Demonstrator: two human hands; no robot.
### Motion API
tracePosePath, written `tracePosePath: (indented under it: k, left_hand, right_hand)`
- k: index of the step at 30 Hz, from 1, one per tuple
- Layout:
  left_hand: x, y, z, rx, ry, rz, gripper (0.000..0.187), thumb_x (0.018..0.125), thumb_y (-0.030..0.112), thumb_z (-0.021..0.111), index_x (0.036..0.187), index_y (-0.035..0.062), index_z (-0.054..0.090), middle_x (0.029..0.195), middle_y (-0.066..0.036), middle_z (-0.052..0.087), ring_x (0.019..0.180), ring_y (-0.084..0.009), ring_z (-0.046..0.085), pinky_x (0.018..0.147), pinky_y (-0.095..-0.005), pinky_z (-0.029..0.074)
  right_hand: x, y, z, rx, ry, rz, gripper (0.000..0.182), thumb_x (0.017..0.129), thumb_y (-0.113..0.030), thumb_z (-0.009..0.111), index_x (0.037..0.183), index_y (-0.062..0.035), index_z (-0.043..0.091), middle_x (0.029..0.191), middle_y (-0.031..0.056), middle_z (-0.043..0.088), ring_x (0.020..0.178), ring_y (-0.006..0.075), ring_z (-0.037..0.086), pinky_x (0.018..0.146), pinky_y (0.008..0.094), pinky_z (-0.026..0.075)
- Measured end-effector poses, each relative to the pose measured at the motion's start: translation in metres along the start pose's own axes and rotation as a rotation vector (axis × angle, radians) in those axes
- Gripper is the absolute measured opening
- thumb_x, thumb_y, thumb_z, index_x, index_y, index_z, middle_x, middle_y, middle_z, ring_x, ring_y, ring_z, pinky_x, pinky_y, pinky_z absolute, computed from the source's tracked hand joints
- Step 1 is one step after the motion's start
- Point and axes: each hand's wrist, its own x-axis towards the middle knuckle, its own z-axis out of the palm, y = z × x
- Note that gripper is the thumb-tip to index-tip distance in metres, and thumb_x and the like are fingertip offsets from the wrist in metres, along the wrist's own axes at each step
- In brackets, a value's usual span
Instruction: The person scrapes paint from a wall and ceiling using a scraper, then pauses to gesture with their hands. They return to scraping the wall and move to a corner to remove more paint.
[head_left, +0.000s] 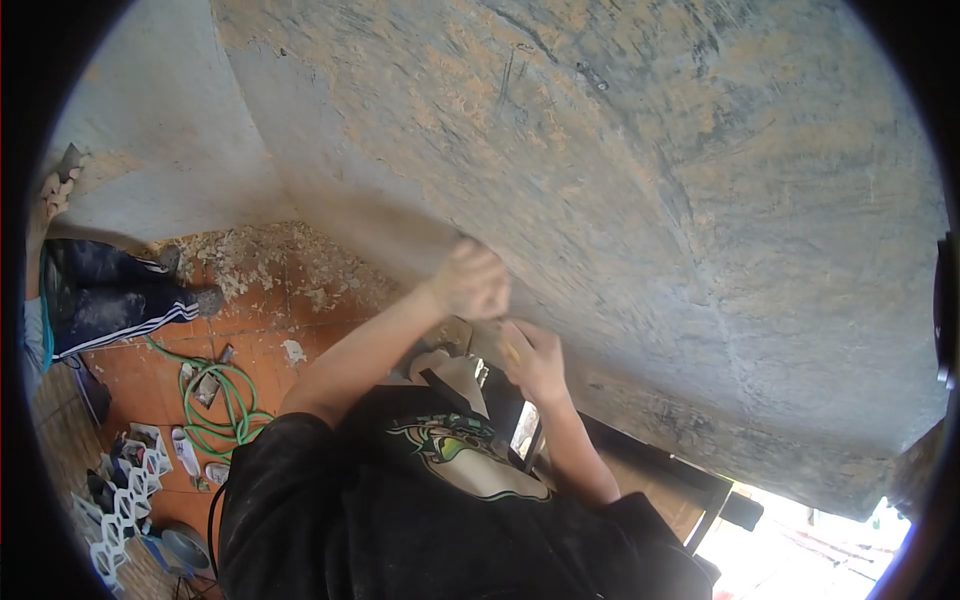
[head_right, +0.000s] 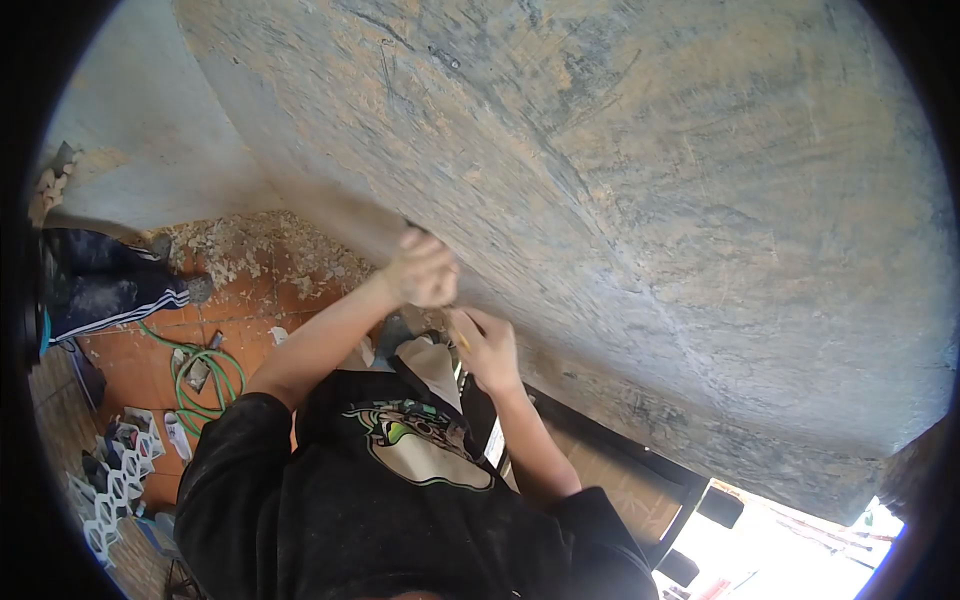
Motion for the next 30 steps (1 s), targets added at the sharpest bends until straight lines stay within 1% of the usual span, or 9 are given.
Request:
tracePosePath:
  k: [3,5,7,9,14,19,22,26,30]
  left_hand:
    - [-0.008,-0.039,-0.036,0.078,-0.063,-0.026,0.010,0.076,0.013,0.057,0.069,0.0106,0.050,0.069,-0.003,0.051,0.067,-0.0206,0.048,0.066,-0.0394,0.031]
    - [-0.003,-0.038,-0.028,0.053,0.078,0.036,0.007,0.074,0.013,0.057,0.073,0.0099,0.051,0.070,-0.004,0.050,0.067,-0.0220,0.048,0.065,-0.0406,0.031]
    - [0.009,0.010,-0.009,-0.070,-0.117,0.016,0.011,0.077,0.015,0.058,0.067,0.0115,0.053,0.073,-0.003,0.055,0.067,-0.0190,0.051,0.062,-0.0389,0.035]
    - [0.014,0.060,0.035,-0.272,-0.078,0.066,0.023,0.080,0.019,0.058,0.060,0.0174,0.047,0.065,0.005,0.049,0.065,-0.0111,0.047,0.067,-0.0297,0.033]
    - [0.029,0.099,0.060,-0.316,-0.072,0.205,0.031,0.084,0.029,0.062,0.059,0.0187,0.049,0.067,0.006,0.050,0.067,-0.0106,0.048,0.068,-0.0284,0.034]
    - [0.000,-0.001,-0.019,-0.037,-0.258,0.135,0.015,0.081,0.020,0.060,0.068,0.0145,0.054,0.074,0.000,0.054,0.072,-0.0179,0.052,0.064,-0.0364,0.036]
    - [0.002,-0.064,-0.061,0.077,-0.135,-0.016,0.014,0.079,0.014,0.055,0.067,0.0100,0.051,0.076,-0.006,0.054,0.072,-0.0236,0.049,0.069,-0.0413,0.033]
    - [-0.001,-0.045,-0.036,0.087,0.056,0.102,0.015,0.079,0.015,0.055,0.066,0.0109,0.050,0.076,-0.005,0.054,0.072,-0.0227,0.049,0.071,-0.0396,0.033]
    - [-0.008,0.058,0.026,-0.188,-0.255,0.093,0.019,0.082,0.024,0.060,0.068,0.0143,0.053,0.075,0.000,0.052,0.077,-0.0182,0.052,0.071,-0.0347,0.038]
  right_hand:
    - [0.029,-0.003,0.043,-0.202,-0.011,-0.340,0.023,0.094,-0.018,0.058,0.076,-0.0025,0.060,0.059,-0.0038,0.047,0.044,0.0027,0.038,0.039,0.0214,0.025]
    - [0.018,-0.013,0.036,0.066,-0.081,-0.050,0.023,0.094,-0.017,0.058,0.077,-0.0027,0.059,0.060,-0.0039,0.047,0.044,0.0026,0.038,0.039,0.0213,0.024]
    - [-0.011,0.008,-0.003,0.152,-0.005,0.042,0.021,0.094,-0.016,0.056,0.079,-0.0019,0.058,0.061,-0.0035,0.047,0.045,0.0030,0.039,0.039,0.0205,0.025]
    - [-0.047,0.031,-0.045,0.174,0.082,0.083,0.022,0.095,-0.013,0.053,0.077,-0.0010,0.057,0.060,-0.0033,0.046,0.045,0.0030,0.039,0.039,0.0199,0.026]
    - [-0.076,0.042,-0.078,0.099,0.178,0.030,0.026,0.096,-0.013,0.049,0.074,-0.0002,0.054,0.058,0.0001,0.047,0.043,0.0048,0.039,0.037,0.0219,0.027]
    - [0.003,0.021,0.006,0.155,-0.028,0.015,0.022,0.094,-0.018,0.059,0.083,0.0004,0.062,0.059,-0.0023,0.046,0.042,0.0045,0.037,0.037,0.0216,0.025]
    - [0.035,-0.030,0.060,0.177,-0.171,0.016,0.020,0.094,-0.018,0.059,0.087,0.0006,0.061,0.061,-0.0017,0.048,0.043,0.0042,0.038,0.038,0.0216,0.025]
    - [0.019,-0.026,0.043,0.251,-0.124,0.038,0.018,0.094,-0.017,0.058,0.088,0.0000,0.061,0.064,-0.0016,0.049,0.045,0.0037,0.038,0.039,0.0206,0.025]
    - [-0.036,0.053,-0.040,0.264,0.102,0.110,0.017,0.093,-0.016,0.059,0.093,0.0005,0.063,0.064,-0.0017,0.050,0.045,0.0033,0.038,0.039,0.0204,0.025]
